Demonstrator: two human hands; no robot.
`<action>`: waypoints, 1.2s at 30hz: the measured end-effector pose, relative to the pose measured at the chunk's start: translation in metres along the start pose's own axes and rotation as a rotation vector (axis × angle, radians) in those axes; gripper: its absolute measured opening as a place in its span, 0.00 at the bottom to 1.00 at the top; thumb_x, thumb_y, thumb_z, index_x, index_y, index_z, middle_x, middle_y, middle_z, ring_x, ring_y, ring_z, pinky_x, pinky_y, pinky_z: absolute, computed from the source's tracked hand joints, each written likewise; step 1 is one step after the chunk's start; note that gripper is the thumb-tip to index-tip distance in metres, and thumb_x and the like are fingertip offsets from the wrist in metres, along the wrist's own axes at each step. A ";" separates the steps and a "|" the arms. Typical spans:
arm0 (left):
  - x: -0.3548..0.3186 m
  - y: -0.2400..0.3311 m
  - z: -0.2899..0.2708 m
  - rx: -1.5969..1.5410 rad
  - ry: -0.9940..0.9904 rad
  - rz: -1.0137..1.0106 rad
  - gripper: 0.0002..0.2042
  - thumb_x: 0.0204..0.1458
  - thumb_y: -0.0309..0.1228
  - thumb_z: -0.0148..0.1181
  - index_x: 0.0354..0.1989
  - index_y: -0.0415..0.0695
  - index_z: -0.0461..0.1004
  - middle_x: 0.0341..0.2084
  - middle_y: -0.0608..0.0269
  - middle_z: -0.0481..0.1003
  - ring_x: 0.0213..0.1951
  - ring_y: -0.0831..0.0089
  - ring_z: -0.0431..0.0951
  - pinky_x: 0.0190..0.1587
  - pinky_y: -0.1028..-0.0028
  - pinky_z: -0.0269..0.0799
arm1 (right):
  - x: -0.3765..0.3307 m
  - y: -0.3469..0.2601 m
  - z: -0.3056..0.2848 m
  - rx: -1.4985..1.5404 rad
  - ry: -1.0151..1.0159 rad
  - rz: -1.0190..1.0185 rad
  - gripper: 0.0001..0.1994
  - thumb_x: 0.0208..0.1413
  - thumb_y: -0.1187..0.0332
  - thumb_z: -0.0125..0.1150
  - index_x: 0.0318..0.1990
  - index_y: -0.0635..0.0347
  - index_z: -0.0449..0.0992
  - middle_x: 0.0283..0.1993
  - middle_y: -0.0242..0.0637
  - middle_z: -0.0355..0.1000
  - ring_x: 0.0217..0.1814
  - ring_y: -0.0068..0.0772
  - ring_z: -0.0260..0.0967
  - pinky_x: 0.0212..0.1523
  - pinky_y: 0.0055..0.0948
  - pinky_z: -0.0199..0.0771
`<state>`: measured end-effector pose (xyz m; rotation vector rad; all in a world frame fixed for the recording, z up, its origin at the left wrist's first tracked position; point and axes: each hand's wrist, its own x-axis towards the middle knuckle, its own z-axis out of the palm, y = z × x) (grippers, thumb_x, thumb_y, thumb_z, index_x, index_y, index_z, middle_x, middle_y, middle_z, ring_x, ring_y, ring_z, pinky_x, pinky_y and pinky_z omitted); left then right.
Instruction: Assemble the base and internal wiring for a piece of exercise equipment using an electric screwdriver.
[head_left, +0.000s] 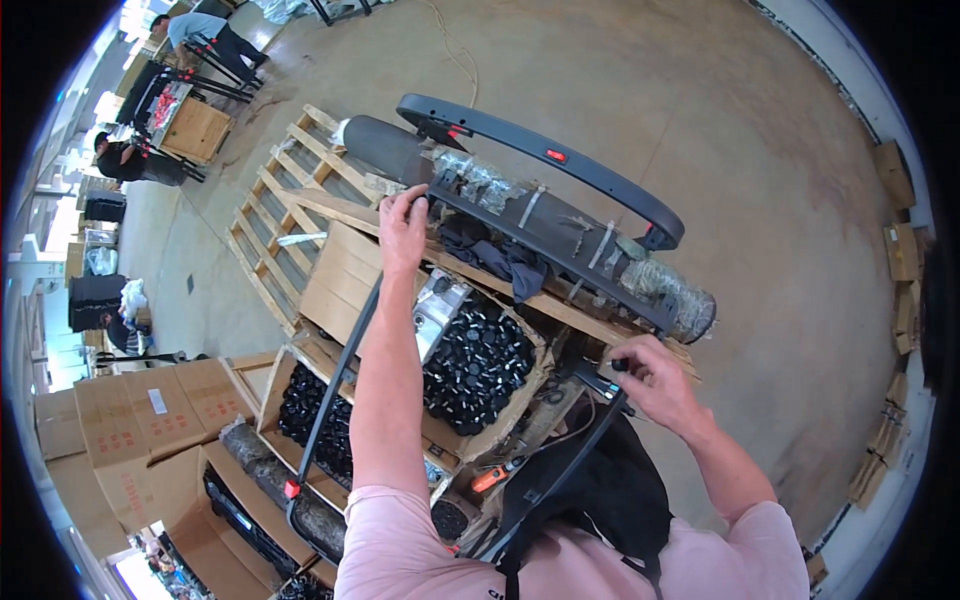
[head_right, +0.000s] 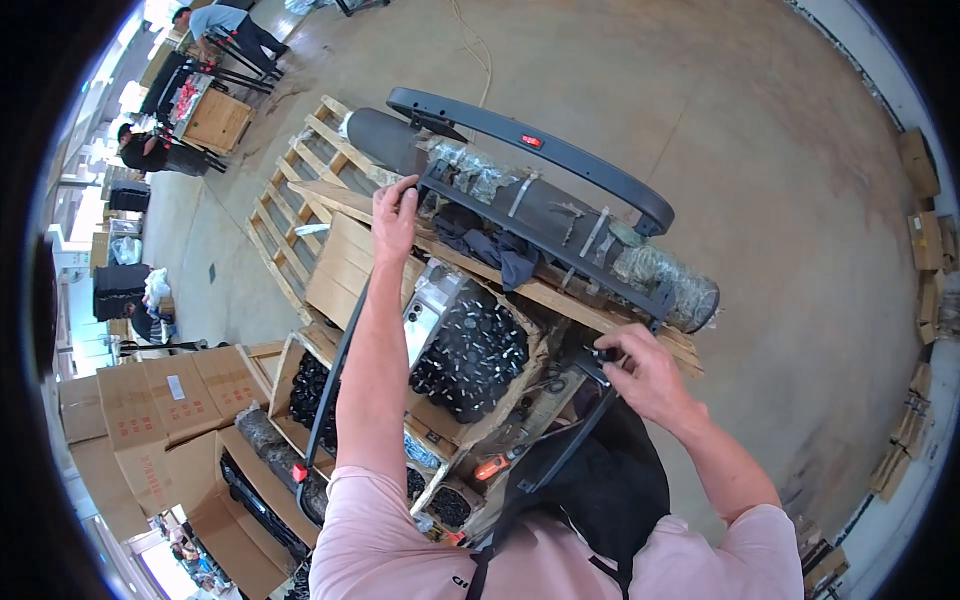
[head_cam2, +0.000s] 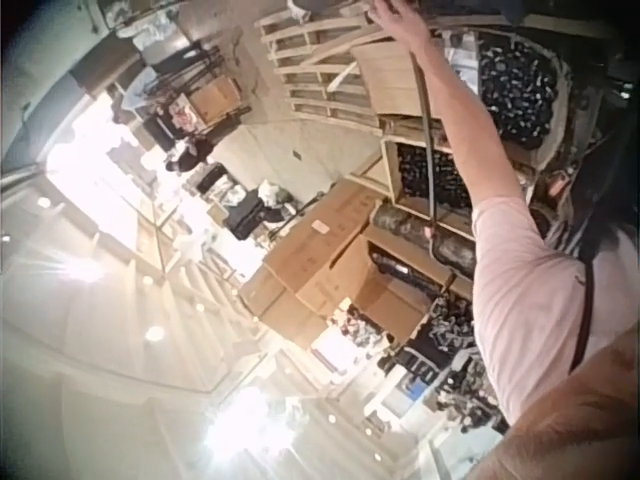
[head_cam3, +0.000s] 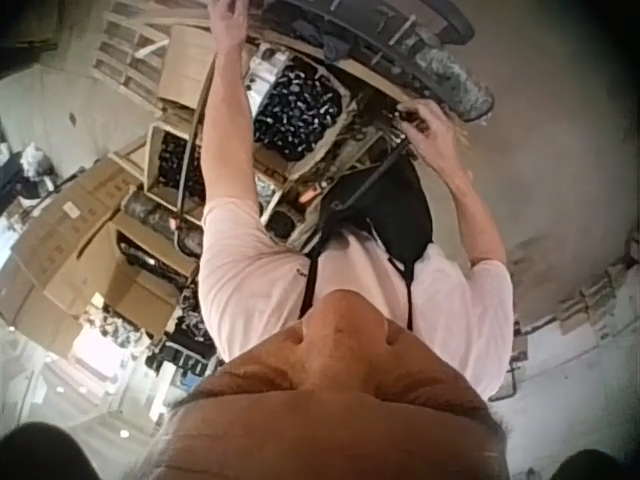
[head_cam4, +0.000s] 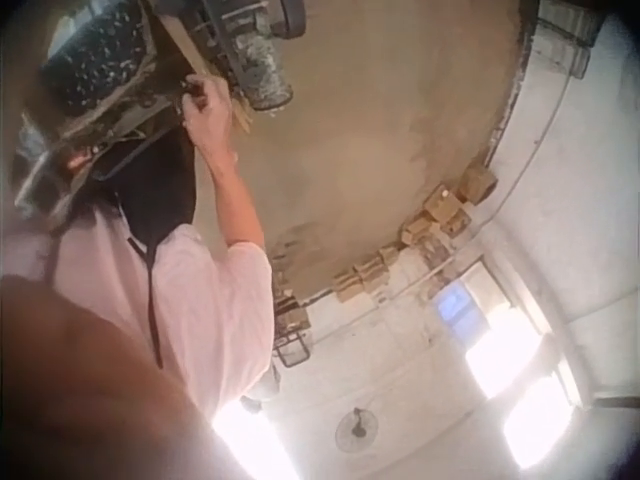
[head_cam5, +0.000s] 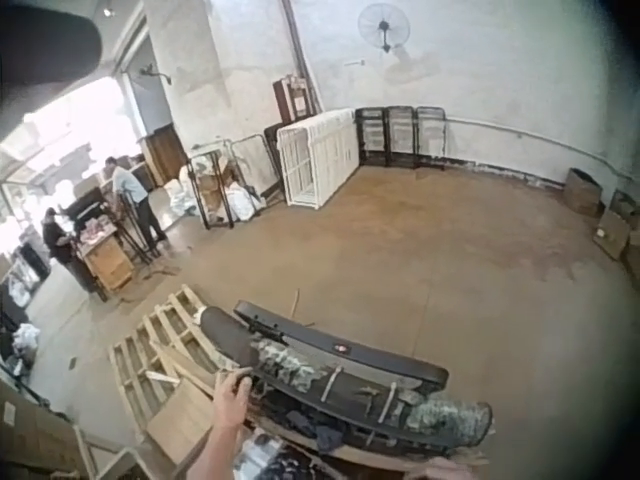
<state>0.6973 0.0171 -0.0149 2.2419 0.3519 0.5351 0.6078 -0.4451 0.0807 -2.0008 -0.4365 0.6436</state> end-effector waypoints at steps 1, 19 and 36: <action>0.002 -0.007 -0.004 0.029 0.019 0.036 0.14 0.64 0.28 0.61 0.57 0.49 0.82 0.47 0.54 0.77 0.51 0.61 0.77 0.56 0.67 0.74 | 0.001 -0.001 -0.003 -0.034 0.036 -0.022 0.16 0.56 0.77 0.66 0.52 0.62 0.79 0.50 0.38 0.74 0.44 0.33 0.75 0.42 0.31 0.78; 0.002 -0.011 0.000 -0.114 0.009 -0.190 0.13 0.66 0.38 0.60 0.55 0.56 0.84 0.47 0.61 0.75 0.49 0.66 0.77 0.58 0.67 0.72 | -0.008 0.025 -0.040 -0.443 0.198 -0.001 0.17 0.57 0.79 0.66 0.54 0.63 0.77 0.51 0.40 0.74 0.43 0.37 0.77 0.43 0.33 0.81; 0.001 -0.036 -0.006 -0.141 0.077 -0.118 0.14 0.61 0.39 0.66 0.54 0.53 0.83 0.47 0.57 0.80 0.53 0.61 0.81 0.57 0.63 0.76 | 0.014 0.005 -0.016 -0.861 0.182 0.056 0.17 0.65 0.57 0.65 0.54 0.56 0.77 0.39 0.49 0.82 0.38 0.56 0.81 0.43 0.48 0.81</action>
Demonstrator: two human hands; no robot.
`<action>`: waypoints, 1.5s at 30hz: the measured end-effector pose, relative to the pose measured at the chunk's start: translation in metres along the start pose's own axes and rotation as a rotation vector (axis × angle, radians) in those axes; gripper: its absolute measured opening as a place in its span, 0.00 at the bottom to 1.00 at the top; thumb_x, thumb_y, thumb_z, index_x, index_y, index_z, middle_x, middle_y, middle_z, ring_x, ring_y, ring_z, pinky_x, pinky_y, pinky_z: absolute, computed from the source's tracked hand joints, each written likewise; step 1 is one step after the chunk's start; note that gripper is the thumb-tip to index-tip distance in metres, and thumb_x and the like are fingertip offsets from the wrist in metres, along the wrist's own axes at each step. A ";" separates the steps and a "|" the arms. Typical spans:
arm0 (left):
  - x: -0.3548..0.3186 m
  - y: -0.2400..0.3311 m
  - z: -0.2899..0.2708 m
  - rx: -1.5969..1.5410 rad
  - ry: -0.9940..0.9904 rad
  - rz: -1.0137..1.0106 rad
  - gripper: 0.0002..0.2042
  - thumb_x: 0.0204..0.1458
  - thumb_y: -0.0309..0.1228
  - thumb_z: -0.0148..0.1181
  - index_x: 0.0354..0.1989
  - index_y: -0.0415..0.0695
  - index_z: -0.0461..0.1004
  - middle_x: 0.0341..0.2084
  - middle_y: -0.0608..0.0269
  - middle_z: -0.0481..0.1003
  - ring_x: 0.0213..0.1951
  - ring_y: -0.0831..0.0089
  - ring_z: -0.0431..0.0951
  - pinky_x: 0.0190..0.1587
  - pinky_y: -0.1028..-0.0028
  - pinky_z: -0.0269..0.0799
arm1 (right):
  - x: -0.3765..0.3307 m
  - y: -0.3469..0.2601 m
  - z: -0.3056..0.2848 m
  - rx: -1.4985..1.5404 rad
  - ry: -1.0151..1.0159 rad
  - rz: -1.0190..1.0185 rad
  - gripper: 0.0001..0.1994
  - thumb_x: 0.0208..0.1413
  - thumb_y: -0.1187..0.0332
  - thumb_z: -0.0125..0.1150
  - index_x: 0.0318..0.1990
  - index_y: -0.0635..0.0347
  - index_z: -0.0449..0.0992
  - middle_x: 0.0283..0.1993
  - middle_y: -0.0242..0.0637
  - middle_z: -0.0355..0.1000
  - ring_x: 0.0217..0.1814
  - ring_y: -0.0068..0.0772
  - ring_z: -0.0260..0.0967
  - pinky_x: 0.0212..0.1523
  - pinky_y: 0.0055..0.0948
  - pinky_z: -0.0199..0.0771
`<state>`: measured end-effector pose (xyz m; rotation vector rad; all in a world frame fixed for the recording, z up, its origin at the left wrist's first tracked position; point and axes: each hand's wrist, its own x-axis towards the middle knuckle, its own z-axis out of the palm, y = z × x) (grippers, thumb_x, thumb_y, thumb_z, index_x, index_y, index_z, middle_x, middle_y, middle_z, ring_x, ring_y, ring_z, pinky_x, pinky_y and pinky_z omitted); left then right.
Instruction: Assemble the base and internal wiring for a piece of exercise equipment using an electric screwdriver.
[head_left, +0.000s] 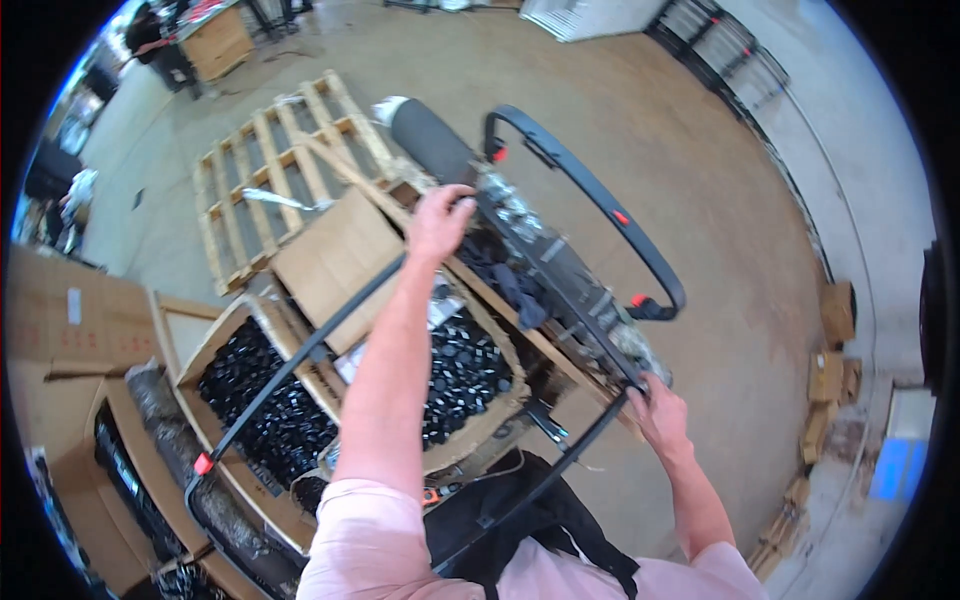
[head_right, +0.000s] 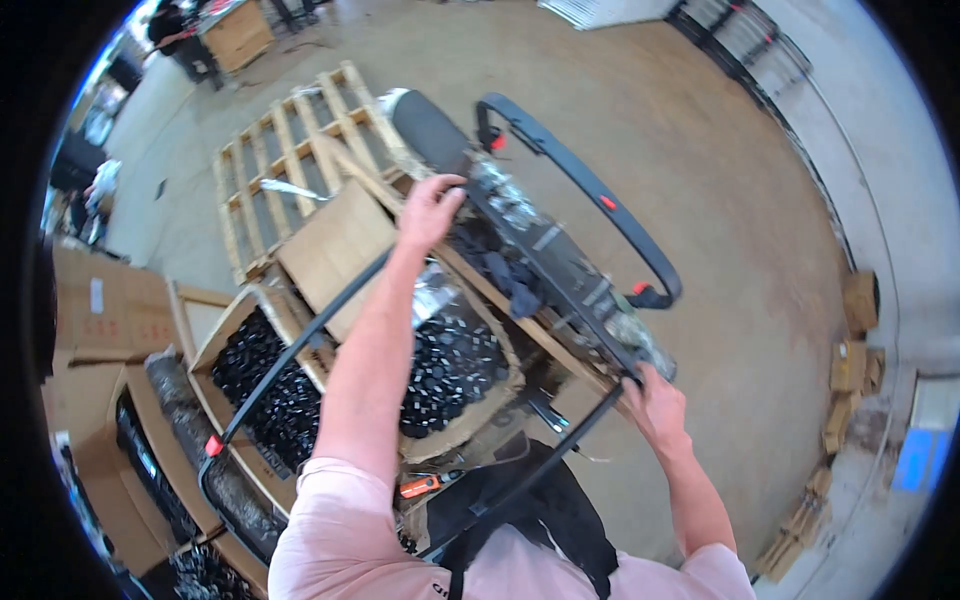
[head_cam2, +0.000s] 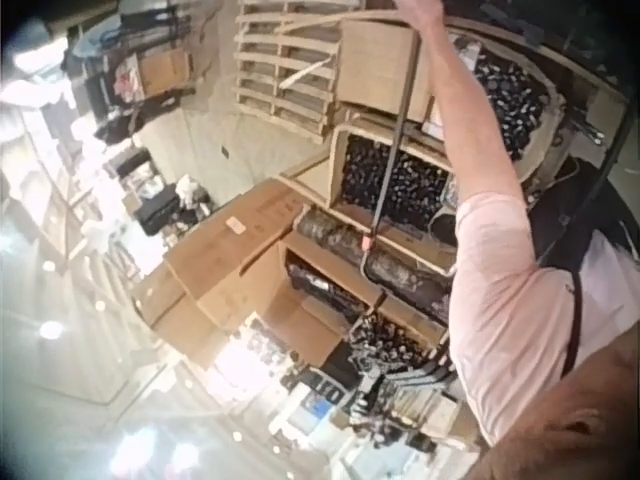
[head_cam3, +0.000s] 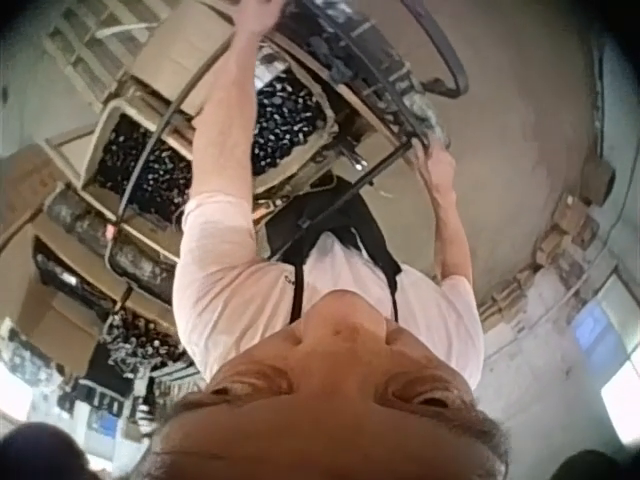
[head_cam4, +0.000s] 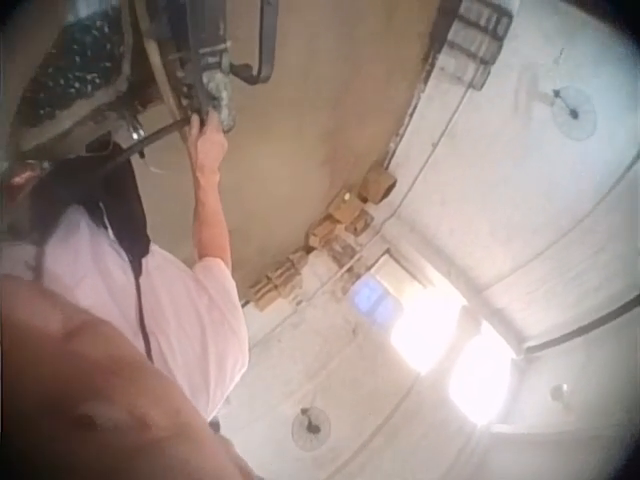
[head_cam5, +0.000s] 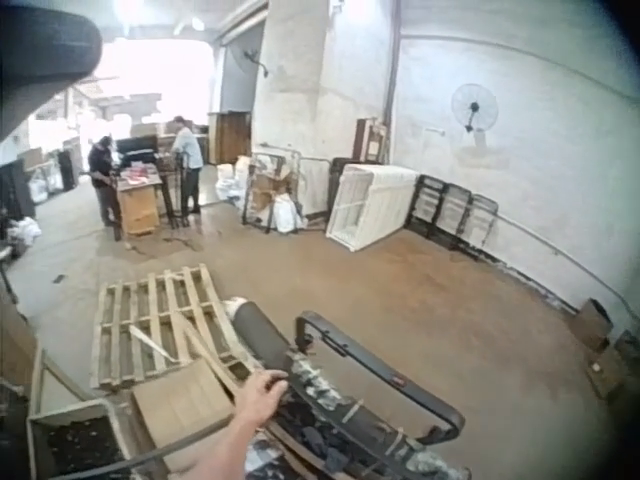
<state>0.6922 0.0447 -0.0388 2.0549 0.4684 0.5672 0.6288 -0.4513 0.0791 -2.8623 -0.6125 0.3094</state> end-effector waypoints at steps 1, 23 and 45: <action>-0.003 0.002 0.003 0.005 0.033 0.056 0.14 0.61 0.38 0.66 0.53 0.53 0.83 0.48 0.57 0.81 0.54 0.60 0.81 0.58 0.63 0.76 | -0.001 0.000 0.002 0.013 -0.002 -0.035 0.17 0.65 0.57 0.65 0.54 0.56 0.77 0.39 0.49 0.82 0.38 0.56 0.81 0.43 0.48 0.81; -0.012 0.039 -0.013 -0.106 -0.040 -0.229 0.12 0.61 0.37 0.62 0.53 0.58 0.81 0.51 0.61 0.79 0.58 0.58 0.78 0.62 0.59 0.73 | 0.005 0.014 -0.007 -0.411 -0.274 0.027 0.26 0.63 0.46 0.60 0.51 0.64 0.74 0.37 0.60 0.81 0.42 0.63 0.81 0.44 0.56 0.80; -0.017 0.024 -0.008 0.036 0.043 -0.075 0.12 0.57 0.42 0.67 0.49 0.61 0.84 0.47 0.58 0.77 0.56 0.55 0.78 0.59 0.59 0.75 | 0.015 -0.005 -0.024 -0.579 -0.342 -0.158 0.23 0.50 0.44 0.70 0.32 0.57 0.82 0.33 0.48 0.83 0.38 0.54 0.84 0.38 0.50 0.83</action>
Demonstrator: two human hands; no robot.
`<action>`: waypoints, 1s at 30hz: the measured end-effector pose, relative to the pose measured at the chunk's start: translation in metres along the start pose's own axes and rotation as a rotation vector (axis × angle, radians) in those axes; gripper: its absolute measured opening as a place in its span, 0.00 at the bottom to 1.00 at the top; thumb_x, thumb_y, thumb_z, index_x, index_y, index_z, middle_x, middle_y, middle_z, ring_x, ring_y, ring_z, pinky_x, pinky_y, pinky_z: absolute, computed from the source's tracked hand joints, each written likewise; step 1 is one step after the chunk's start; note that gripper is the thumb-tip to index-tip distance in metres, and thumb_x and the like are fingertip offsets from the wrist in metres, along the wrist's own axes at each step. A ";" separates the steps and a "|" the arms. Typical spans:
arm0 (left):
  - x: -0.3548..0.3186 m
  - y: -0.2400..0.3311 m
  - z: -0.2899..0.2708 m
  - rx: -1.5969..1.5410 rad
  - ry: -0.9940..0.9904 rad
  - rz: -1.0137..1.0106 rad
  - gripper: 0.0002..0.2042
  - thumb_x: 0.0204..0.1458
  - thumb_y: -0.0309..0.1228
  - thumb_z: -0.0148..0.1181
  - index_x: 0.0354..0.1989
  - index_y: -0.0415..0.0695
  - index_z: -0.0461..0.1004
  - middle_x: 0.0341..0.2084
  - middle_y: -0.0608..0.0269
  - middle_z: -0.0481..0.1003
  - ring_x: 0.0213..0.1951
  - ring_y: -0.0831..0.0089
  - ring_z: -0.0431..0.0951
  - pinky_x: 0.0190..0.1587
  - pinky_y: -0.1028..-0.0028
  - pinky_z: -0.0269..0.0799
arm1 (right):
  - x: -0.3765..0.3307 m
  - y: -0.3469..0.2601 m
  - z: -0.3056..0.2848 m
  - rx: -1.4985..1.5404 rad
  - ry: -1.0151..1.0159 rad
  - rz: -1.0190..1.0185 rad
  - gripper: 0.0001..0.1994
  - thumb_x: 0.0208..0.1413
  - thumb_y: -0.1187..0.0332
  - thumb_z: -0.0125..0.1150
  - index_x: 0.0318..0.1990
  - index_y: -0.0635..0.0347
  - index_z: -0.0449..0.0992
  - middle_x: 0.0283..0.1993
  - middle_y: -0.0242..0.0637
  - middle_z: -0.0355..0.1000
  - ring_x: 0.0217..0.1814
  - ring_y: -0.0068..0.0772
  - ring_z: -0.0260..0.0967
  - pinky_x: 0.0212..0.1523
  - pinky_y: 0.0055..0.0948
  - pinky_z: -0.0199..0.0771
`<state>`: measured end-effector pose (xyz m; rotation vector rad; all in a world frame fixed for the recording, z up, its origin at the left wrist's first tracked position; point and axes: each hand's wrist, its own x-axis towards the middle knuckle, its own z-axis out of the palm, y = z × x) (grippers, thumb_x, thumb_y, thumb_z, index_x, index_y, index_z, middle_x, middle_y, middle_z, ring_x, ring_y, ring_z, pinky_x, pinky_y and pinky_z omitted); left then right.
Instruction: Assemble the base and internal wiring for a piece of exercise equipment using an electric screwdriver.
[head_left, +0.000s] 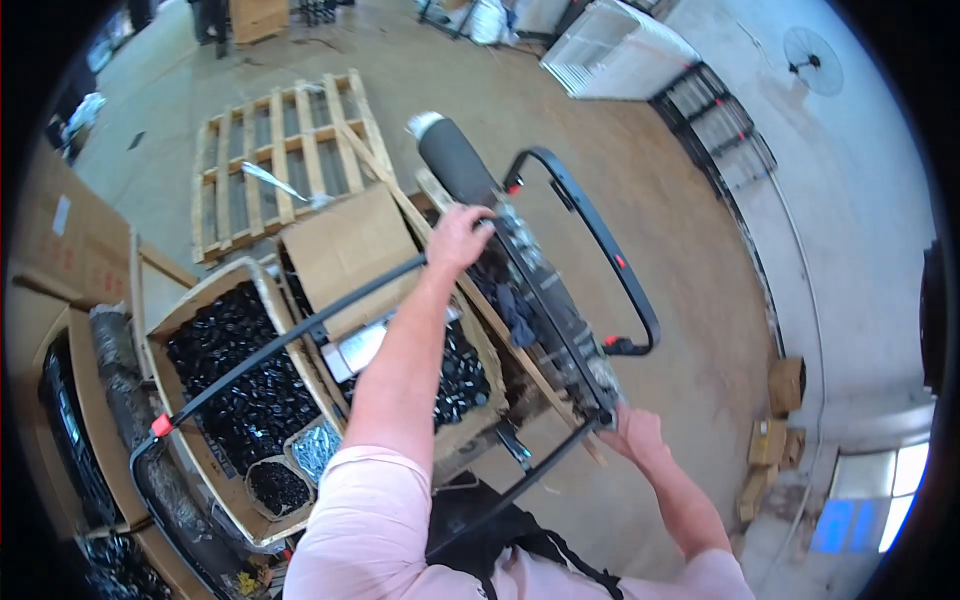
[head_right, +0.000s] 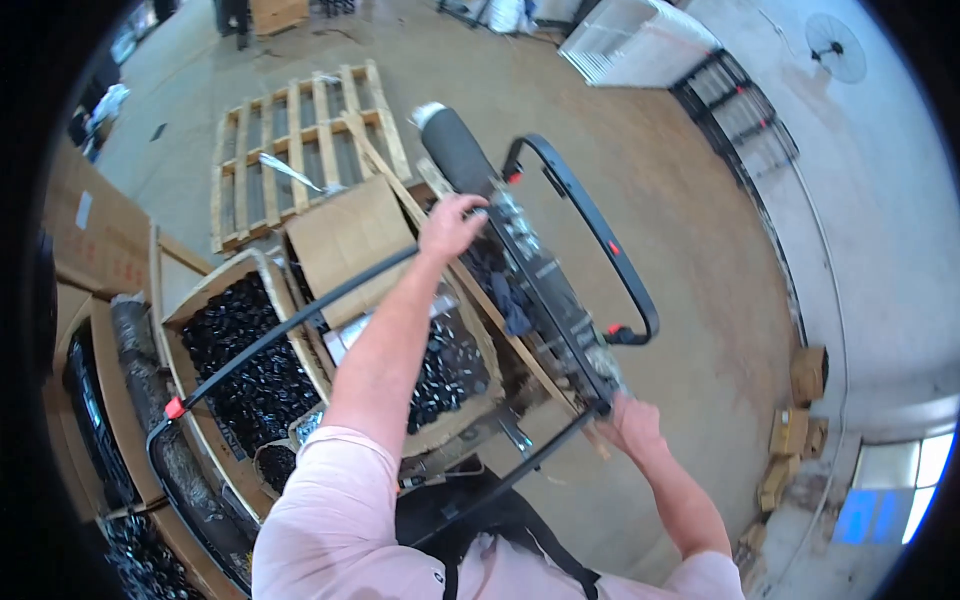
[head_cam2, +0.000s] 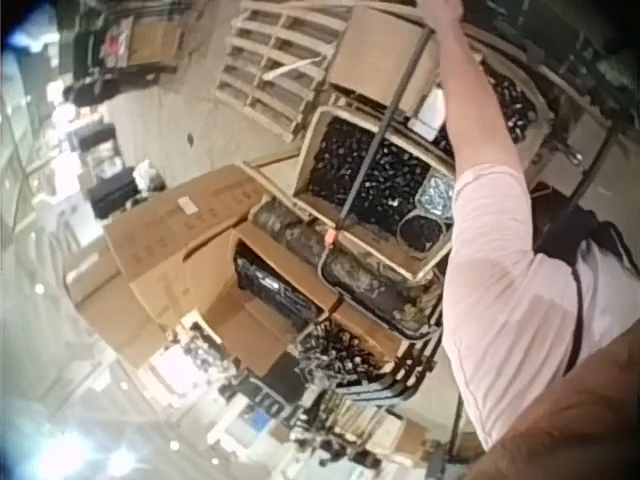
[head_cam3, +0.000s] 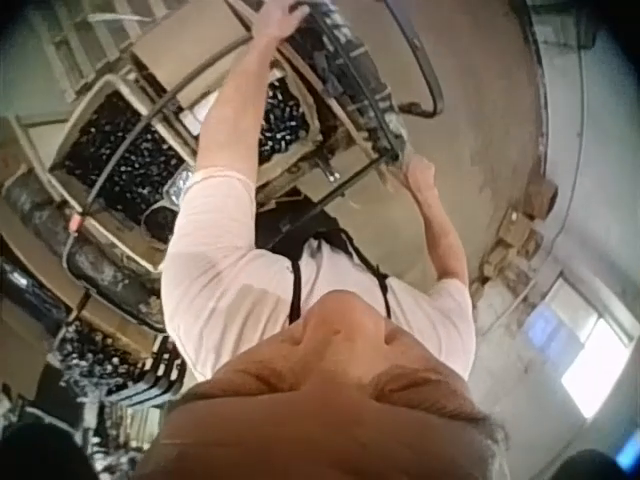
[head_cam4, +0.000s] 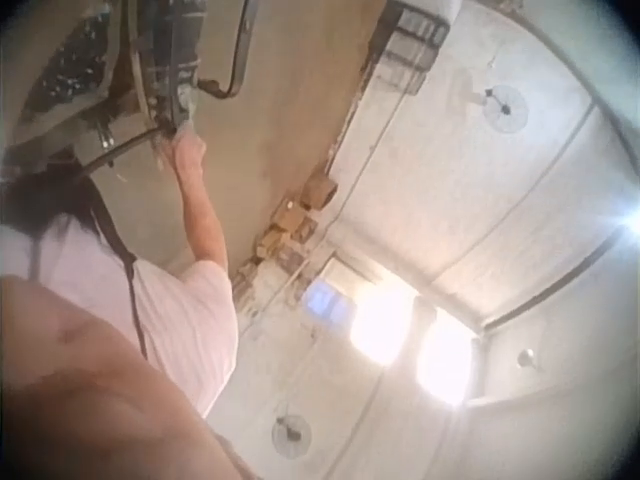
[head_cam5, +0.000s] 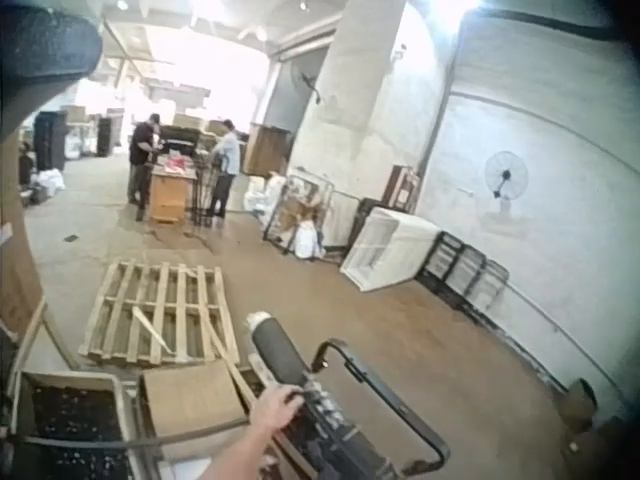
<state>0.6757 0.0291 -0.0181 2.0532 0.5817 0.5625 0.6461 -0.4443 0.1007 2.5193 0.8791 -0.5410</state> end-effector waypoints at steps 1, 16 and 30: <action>0.003 -0.010 -0.001 -0.002 0.052 0.076 0.12 0.57 0.41 0.66 0.50 0.61 0.84 0.47 0.59 0.77 0.57 0.56 0.78 0.59 0.59 0.75 | 0.002 -0.002 0.002 0.055 0.133 -0.042 0.20 0.49 0.46 0.70 0.31 0.56 0.82 0.31 0.46 0.82 0.36 0.53 0.84 0.36 0.48 0.83; 0.003 -0.003 0.013 -0.025 0.009 -0.007 0.14 0.65 0.36 0.59 0.56 0.66 0.82 0.51 0.67 0.80 0.54 0.62 0.81 0.58 0.62 0.75 | -0.004 0.015 0.010 -0.070 -0.034 -0.059 0.11 0.54 0.67 0.60 0.43 0.61 0.75 0.34 0.49 0.82 0.36 0.54 0.83 0.34 0.52 0.83; 0.010 0.013 0.003 0.010 -0.133 -0.192 0.26 0.56 0.50 0.65 0.66 0.68 0.77 0.55 0.67 0.83 0.56 0.63 0.83 0.62 0.62 0.75 | 0.008 0.017 -0.003 -0.059 -0.065 -0.066 0.12 0.55 0.63 0.63 0.42 0.61 0.75 0.32 0.51 0.81 0.36 0.57 0.82 0.36 0.54 0.82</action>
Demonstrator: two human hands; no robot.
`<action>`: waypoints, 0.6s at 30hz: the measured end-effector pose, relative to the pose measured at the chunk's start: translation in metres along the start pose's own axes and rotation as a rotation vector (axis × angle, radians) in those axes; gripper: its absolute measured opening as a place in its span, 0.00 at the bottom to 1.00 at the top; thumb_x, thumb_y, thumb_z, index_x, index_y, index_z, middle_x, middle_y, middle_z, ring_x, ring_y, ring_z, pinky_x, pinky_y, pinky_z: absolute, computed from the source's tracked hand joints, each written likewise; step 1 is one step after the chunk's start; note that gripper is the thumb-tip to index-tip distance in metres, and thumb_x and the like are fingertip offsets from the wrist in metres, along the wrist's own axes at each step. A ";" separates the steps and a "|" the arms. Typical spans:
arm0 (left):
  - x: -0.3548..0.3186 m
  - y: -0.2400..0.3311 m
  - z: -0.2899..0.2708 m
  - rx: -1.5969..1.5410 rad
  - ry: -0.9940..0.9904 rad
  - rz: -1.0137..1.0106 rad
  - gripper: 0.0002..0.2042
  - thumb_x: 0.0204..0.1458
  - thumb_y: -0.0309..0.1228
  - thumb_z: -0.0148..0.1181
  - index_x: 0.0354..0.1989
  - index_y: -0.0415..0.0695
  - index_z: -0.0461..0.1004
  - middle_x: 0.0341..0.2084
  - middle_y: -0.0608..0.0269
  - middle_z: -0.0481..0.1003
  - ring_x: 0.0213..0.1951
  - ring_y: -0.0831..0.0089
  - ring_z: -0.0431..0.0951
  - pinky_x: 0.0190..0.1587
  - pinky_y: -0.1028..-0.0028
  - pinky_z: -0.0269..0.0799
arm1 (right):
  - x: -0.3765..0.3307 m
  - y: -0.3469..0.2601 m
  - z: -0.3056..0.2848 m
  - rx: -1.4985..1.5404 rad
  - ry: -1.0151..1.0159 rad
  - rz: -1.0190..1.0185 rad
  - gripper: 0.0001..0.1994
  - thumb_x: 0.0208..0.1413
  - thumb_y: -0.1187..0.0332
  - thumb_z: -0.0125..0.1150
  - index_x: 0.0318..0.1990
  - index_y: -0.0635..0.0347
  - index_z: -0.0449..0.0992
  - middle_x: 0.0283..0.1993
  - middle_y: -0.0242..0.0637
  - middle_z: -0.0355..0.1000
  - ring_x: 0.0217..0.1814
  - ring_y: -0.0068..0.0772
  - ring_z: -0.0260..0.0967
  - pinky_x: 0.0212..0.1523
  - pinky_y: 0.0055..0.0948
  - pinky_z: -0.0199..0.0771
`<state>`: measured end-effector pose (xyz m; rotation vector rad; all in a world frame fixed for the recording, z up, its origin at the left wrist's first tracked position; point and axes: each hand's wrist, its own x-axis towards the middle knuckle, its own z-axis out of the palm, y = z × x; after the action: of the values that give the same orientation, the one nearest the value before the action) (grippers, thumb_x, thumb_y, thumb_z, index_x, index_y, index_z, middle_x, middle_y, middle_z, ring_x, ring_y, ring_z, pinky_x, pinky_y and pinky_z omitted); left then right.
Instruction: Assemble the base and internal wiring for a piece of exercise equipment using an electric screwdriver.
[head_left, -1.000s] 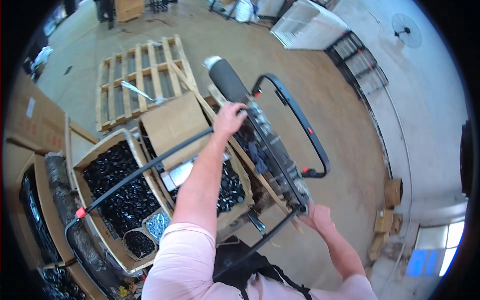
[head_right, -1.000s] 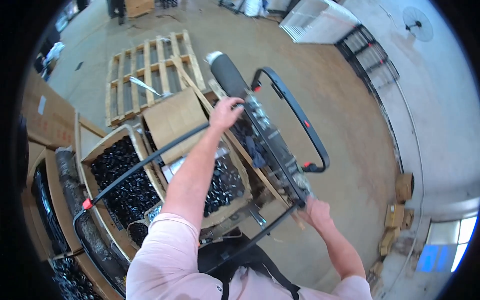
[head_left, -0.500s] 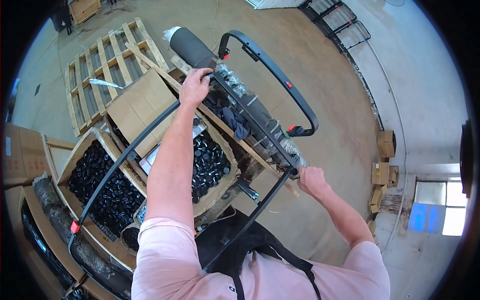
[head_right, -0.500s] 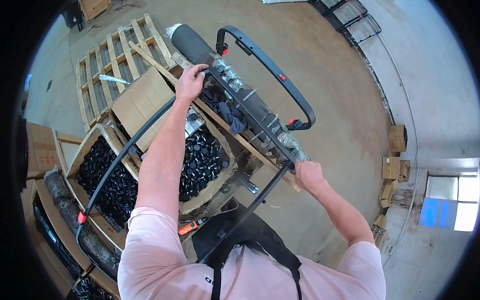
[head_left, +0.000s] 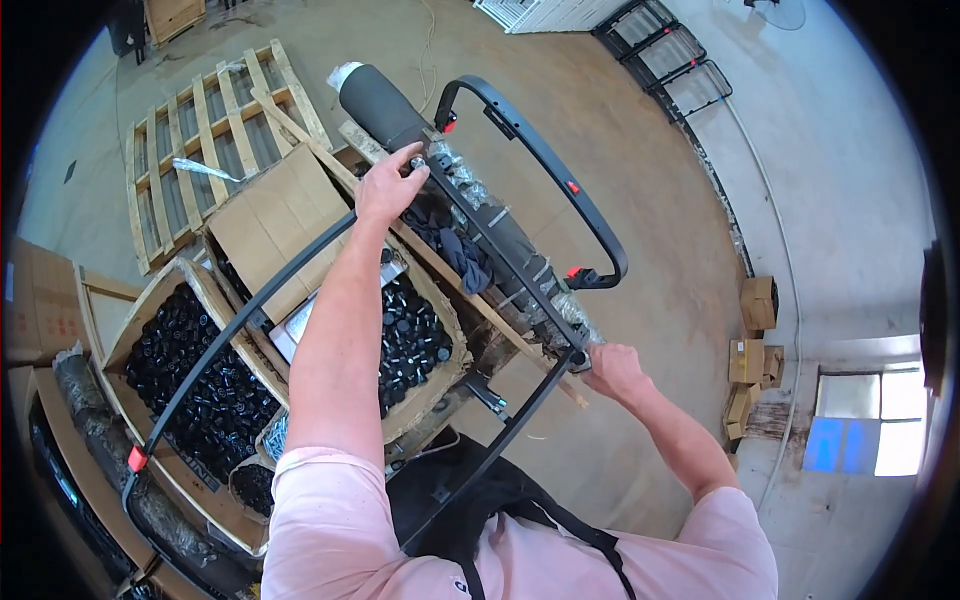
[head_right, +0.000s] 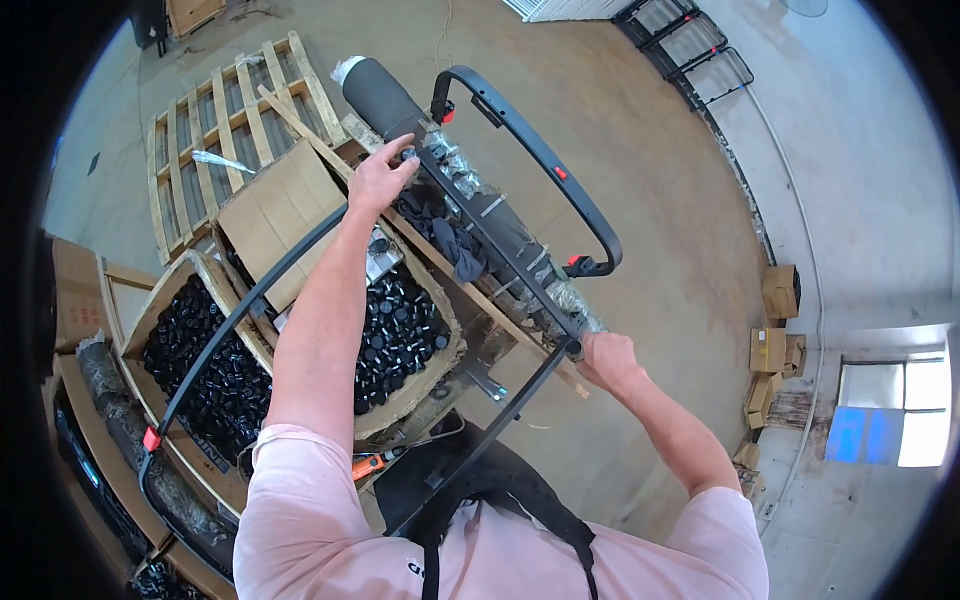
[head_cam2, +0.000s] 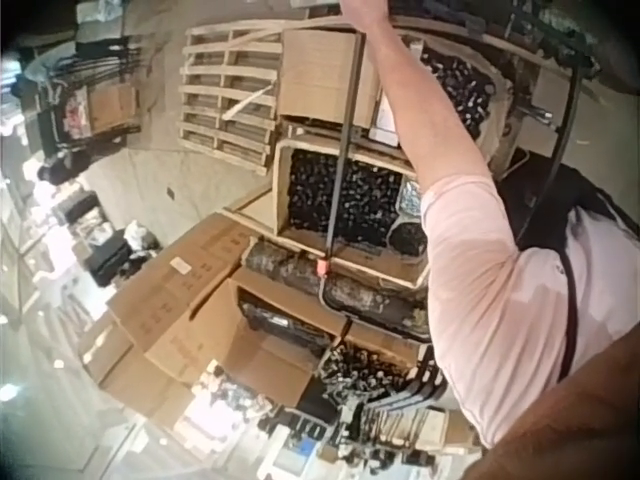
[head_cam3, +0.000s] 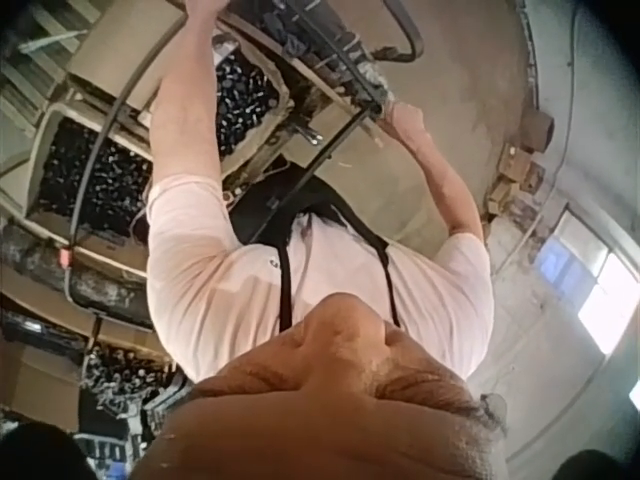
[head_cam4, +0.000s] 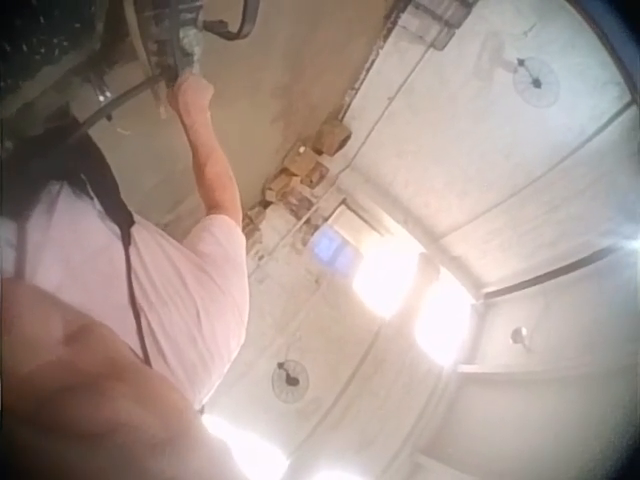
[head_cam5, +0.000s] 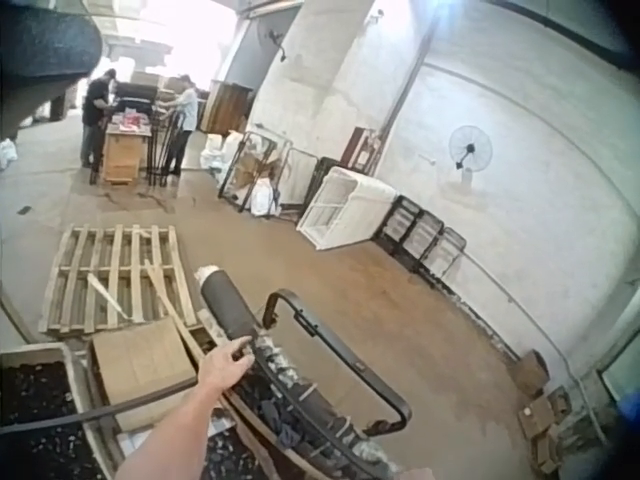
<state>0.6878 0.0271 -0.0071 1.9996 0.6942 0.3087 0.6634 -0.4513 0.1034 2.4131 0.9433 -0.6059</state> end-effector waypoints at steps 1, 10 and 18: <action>0.001 -0.006 -0.001 0.003 -0.009 0.013 0.30 0.55 0.51 0.66 0.69 0.69 0.74 0.56 0.70 0.83 0.56 0.63 0.83 0.62 0.62 0.75 | 0.001 -0.004 0.002 0.001 -0.001 -0.008 0.12 0.55 0.63 0.63 0.42 0.61 0.75 0.32 0.51 0.81 0.36 0.57 0.82 0.36 0.54 0.82; -0.001 0.009 0.004 -0.001 -0.004 0.056 0.46 0.51 0.53 0.73 0.78 0.56 0.59 0.63 0.69 0.79 0.61 0.58 0.80 0.65 0.60 0.73 | 0.008 -0.007 0.039 0.098 0.104 0.174 0.20 0.70 0.50 0.55 0.38 0.59 0.78 0.28 0.52 0.80 0.34 0.59 0.82 0.34 0.56 0.81; 0.008 0.006 -0.037 0.300 -0.006 0.159 0.41 0.54 0.52 0.73 0.71 0.47 0.62 0.57 0.44 0.78 0.58 0.47 0.80 0.58 0.52 0.77 | 0.008 -0.014 0.041 0.172 0.369 0.144 0.19 0.73 0.55 0.52 0.33 0.58 0.76 0.24 0.49 0.79 0.26 0.54 0.81 0.26 0.50 0.81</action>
<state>0.6782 0.0561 0.0158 2.3474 0.6060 0.3067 0.6492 -0.4617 0.0634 2.7789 0.8762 -0.1973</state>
